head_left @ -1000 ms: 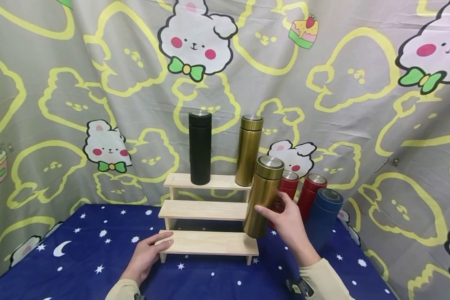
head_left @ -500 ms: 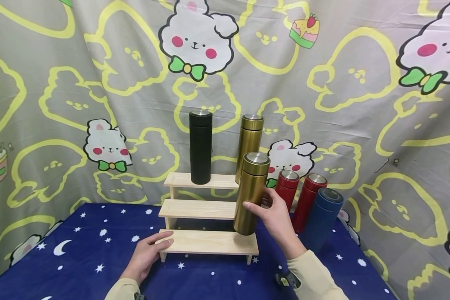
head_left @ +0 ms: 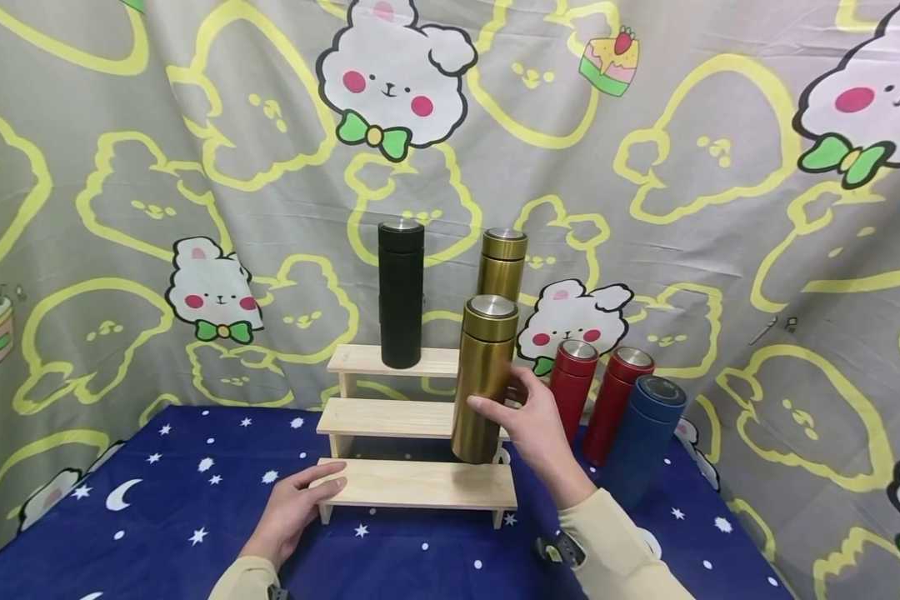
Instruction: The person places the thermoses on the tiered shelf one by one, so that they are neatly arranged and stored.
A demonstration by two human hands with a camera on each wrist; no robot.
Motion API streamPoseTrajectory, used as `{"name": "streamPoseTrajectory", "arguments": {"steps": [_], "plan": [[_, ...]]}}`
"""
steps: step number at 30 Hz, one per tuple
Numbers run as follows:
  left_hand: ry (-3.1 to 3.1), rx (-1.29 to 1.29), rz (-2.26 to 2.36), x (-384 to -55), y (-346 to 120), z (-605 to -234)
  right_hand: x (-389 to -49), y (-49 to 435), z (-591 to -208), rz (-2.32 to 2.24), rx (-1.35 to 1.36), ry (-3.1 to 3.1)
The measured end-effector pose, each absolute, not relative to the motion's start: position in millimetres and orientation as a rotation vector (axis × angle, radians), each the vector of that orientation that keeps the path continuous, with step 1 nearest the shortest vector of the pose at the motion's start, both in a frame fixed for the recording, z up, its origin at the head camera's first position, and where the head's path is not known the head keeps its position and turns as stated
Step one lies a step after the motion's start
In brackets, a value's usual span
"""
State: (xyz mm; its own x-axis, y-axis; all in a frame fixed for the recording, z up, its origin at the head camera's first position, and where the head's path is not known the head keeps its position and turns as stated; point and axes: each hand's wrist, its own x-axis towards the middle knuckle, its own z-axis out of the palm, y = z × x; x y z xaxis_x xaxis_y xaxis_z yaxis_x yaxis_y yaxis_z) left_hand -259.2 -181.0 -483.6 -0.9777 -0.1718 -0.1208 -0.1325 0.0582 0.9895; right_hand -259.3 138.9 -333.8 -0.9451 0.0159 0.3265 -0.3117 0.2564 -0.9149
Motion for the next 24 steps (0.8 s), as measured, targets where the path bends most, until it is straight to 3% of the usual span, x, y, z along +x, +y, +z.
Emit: {"name": "streamPoseTrajectory", "arguments": {"steps": [24], "plan": [[-2.265,0.333,-2.102,-258,-181,-482,-279,98,-330,1.806,0.427,-2.280]]}}
